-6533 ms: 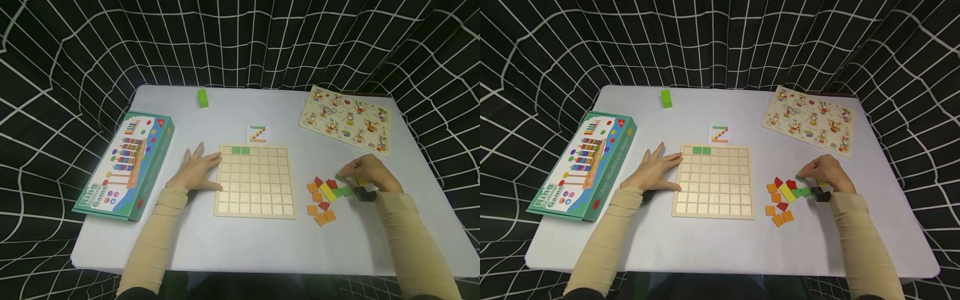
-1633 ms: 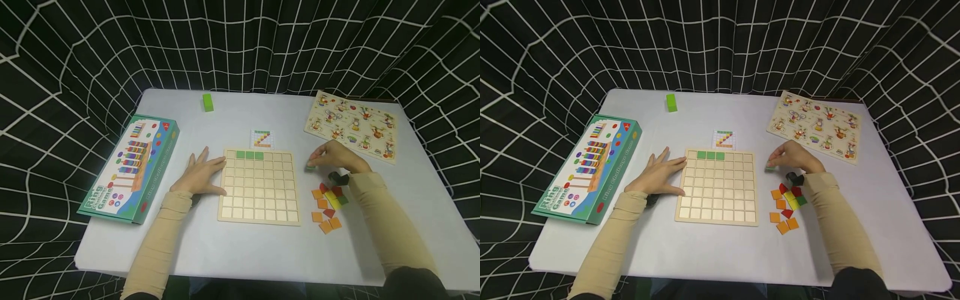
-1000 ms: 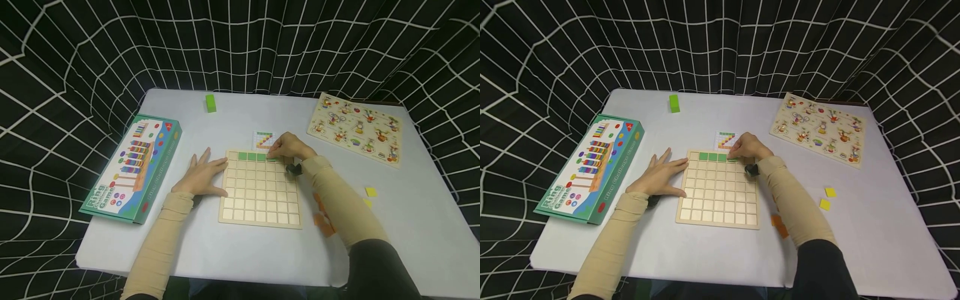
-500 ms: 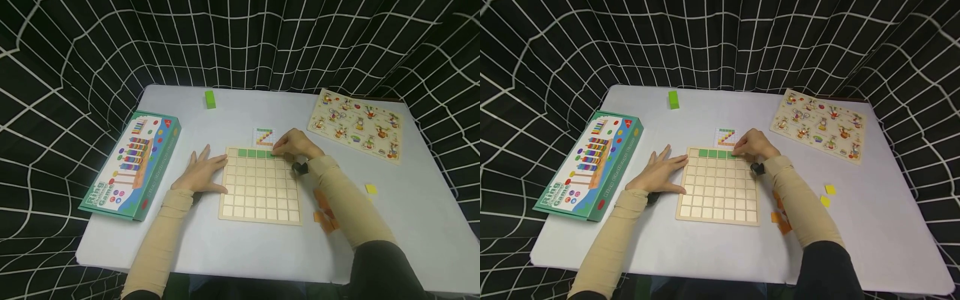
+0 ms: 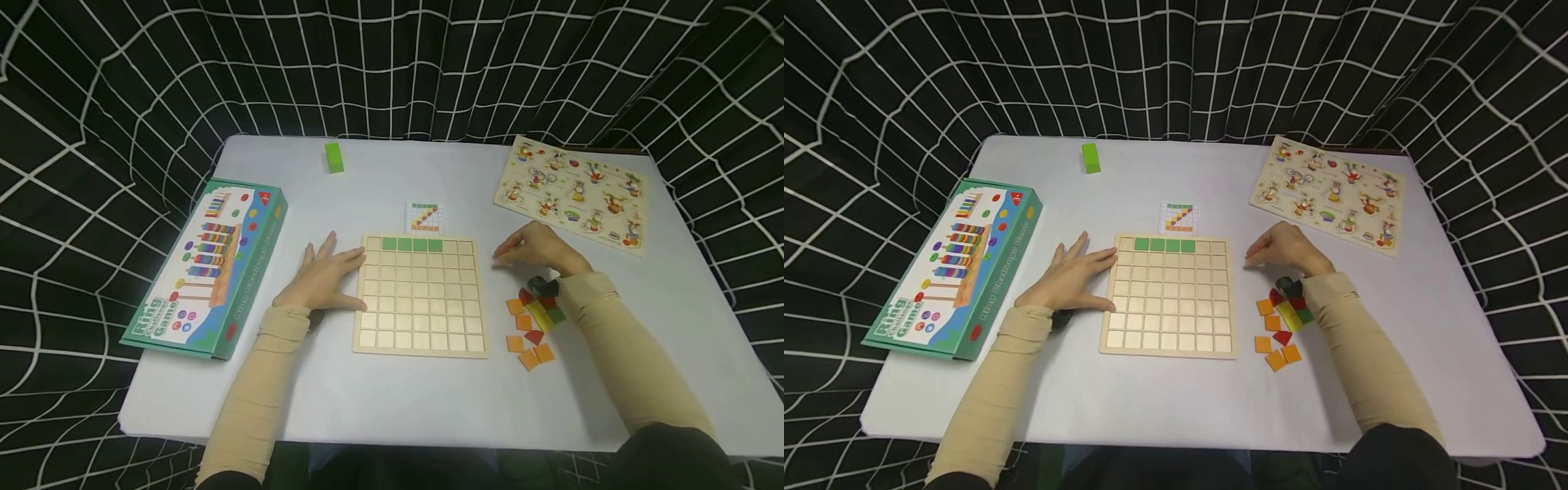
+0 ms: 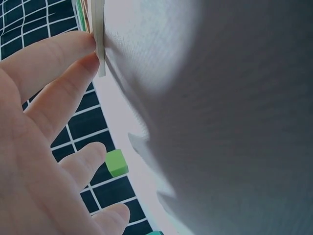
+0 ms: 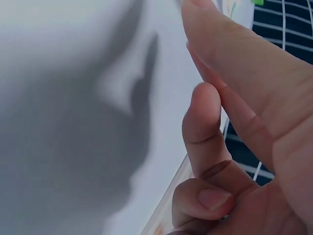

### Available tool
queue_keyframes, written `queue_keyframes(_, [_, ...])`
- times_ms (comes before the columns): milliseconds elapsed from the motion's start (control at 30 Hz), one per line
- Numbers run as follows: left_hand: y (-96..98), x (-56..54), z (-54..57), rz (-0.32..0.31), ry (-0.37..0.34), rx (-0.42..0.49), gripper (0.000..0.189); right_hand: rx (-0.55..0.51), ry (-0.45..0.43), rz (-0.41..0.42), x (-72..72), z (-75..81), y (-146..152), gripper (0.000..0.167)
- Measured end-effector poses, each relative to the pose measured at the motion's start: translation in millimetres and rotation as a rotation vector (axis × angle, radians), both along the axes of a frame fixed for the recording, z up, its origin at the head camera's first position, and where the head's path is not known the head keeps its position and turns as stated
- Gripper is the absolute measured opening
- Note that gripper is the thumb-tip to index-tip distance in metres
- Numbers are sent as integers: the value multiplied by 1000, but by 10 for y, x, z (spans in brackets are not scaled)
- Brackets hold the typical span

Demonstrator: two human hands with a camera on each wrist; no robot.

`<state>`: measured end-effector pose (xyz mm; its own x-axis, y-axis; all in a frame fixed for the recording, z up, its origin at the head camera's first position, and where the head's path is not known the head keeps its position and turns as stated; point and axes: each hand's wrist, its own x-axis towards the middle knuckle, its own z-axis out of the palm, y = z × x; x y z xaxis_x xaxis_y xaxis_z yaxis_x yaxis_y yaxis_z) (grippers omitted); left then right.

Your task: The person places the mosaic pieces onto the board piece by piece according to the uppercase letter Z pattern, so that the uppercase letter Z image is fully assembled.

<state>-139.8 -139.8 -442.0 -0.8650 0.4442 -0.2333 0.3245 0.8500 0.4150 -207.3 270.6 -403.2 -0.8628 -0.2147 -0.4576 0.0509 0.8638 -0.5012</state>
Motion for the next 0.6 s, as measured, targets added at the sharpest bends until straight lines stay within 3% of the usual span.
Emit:
queue_keyframes(233, [-2, 19, 22, 1, 8, 7, 104, 72, -42, -41, 205, -9, 377, 33])
queue_keyframes(600, [6, 26, 43, 0, 8, 11, 104, 108, -77, -79, 669, -11, 843, 46])
